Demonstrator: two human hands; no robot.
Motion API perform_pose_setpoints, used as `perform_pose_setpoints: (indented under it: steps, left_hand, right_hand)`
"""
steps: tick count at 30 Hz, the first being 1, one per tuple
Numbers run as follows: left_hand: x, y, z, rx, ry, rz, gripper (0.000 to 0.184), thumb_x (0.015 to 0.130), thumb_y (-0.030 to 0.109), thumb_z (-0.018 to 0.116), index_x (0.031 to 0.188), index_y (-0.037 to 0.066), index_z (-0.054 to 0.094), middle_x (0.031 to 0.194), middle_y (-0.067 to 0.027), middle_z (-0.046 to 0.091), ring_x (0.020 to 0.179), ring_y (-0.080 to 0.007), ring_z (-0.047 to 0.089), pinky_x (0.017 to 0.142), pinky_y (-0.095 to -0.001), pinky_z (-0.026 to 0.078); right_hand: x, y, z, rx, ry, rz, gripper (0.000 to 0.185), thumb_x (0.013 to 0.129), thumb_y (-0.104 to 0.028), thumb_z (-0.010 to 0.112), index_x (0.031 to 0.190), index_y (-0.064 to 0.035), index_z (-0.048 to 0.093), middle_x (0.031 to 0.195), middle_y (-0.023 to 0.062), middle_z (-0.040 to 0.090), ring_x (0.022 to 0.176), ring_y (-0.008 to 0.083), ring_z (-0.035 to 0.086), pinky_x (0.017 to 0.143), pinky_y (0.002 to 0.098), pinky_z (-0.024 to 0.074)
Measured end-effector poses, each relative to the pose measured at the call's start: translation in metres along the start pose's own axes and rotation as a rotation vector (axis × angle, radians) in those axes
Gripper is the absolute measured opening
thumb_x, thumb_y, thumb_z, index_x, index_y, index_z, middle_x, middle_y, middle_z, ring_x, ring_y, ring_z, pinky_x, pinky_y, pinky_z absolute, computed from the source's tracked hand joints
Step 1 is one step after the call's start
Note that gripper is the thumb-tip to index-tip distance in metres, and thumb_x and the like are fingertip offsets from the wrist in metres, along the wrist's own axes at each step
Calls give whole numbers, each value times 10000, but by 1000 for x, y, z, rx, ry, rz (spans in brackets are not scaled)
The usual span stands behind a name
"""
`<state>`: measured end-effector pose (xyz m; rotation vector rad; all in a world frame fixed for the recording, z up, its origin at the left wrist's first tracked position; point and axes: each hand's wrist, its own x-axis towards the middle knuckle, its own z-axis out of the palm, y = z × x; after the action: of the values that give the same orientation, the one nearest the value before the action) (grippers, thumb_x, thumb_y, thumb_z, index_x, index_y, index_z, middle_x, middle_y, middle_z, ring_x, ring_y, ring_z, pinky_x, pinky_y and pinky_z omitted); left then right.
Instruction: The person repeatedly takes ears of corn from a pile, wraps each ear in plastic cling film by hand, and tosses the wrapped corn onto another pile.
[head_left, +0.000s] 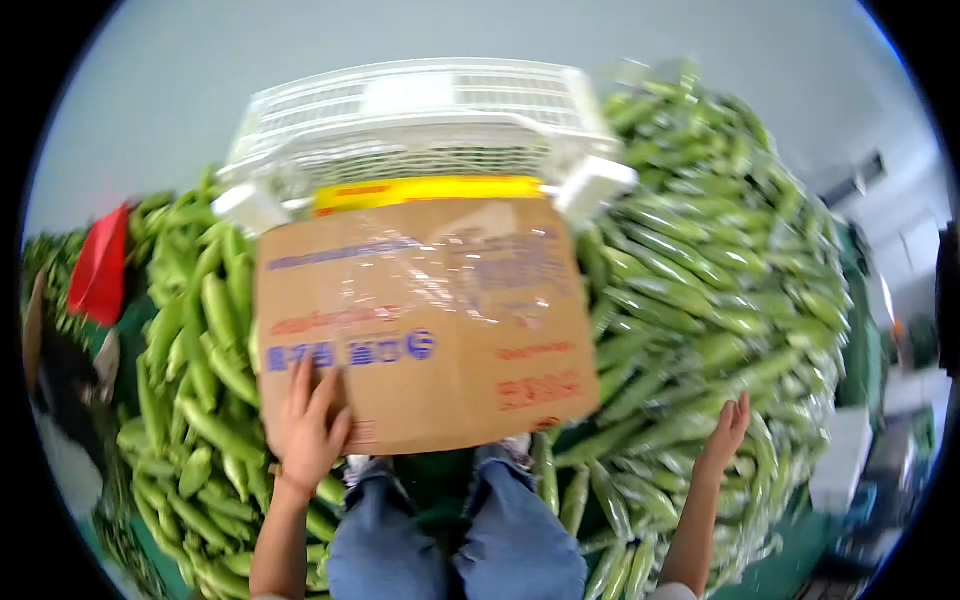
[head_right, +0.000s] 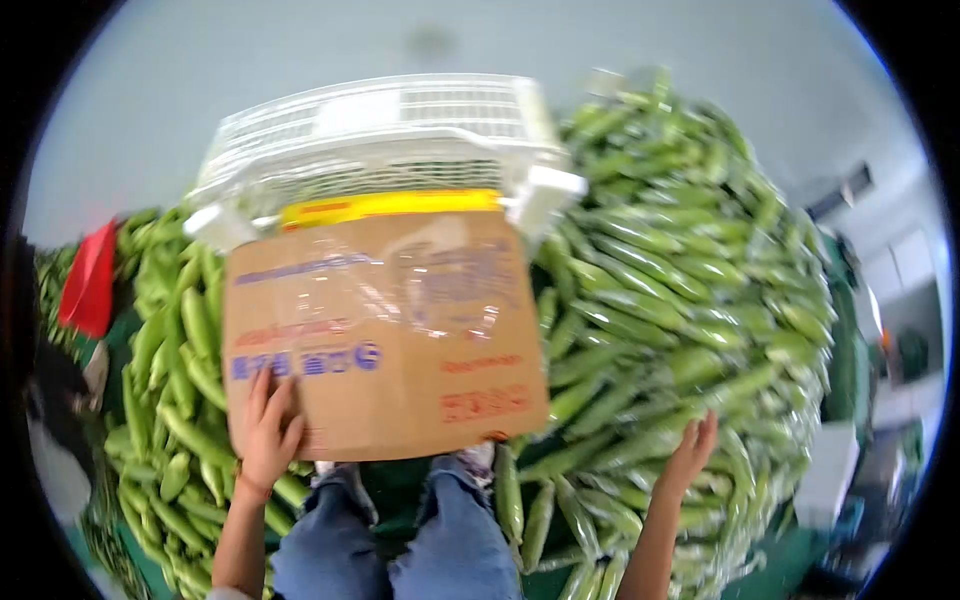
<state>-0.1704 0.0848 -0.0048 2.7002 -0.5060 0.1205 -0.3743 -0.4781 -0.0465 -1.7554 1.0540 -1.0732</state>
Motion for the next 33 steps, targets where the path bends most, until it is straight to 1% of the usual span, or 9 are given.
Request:
perform_pose_setpoints:
  steps: [2,4,12,14,15,17,23,28,33]
  left_hand:
    - [33,-15,3,-84,52,21,573,781,145,701,1329,92,541,1468,-253,367,1332,-424,385,1098,-465,336]
    - [66,-25,14,-155,99,-6,515,794,145,699,1290,89,572,1449,-224,406,1312,-396,424,1084,-462,356]
    - [107,-75,2,-183,213,318,140,802,-47,619,896,58,621,995,-107,689,989,-327,651,875,-406,521]
    - [64,-83,-23,-184,306,221,156,786,-41,613,903,62,630,998,-105,687,953,-323,653,836,-407,529]
    - [29,-85,-38,-60,94,191,154,782,-10,614,911,74,613,968,-92,687,892,-312,651,782,-402,536]
    - [-14,-78,-41,-173,236,461,159,795,16,616,940,75,591,899,-90,668,808,-299,651,695,-424,545]
    - [-133,-85,13,-33,293,174,279,731,38,694,986,53,581,1057,-122,644,1006,-307,617,863,-410,487]
    - [-130,-232,74,36,652,-1160,889,824,300,730,1479,-20,221,1444,-289,294,1300,-457,349,1105,-477,289]
    - [-154,-256,65,-507,656,-1123,882,813,134,693,1520,58,171,1369,-245,425,1220,-369,493,978,-446,456]
  right_hand:
    - [-65,-70,71,-219,-605,-207,422,866,-131,679,1273,-69,588,1327,131,543,1215,307,521,1023,418,422]
    - [-103,-135,145,-409,-855,-998,436,815,-103,711,1239,-82,611,1289,140,564,1189,342,533,1028,441,421]
    - [-103,-138,267,-313,-898,-896,86,881,-126,656,945,-69,653,1036,99,678,1150,335,570,972,442,454]
    - [-90,-119,234,-279,-921,-437,65,915,-29,577,953,-6,625,984,109,627,940,201,590,882,312,460]
    - [-94,-121,212,28,-977,-372,97,917,-78,572,975,-9,607,968,181,610,1094,376,567,941,418,442]
    - [-103,-134,180,-178,-1010,-786,45,909,-41,572,919,-1,591,914,147,612,947,352,587,841,396,465]
    - [-160,-112,143,-273,-1162,-646,50,907,1,541,860,-1,557,780,104,572,722,240,541,696,317,448]
    - [-162,-131,151,-257,-1112,-580,67,923,-41,562,890,16,574,729,119,588,645,227,571,617,320,452]
    - [-152,-148,155,-411,-1186,-588,50,935,-65,570,904,-28,585,730,94,641,532,221,582,530,306,457]
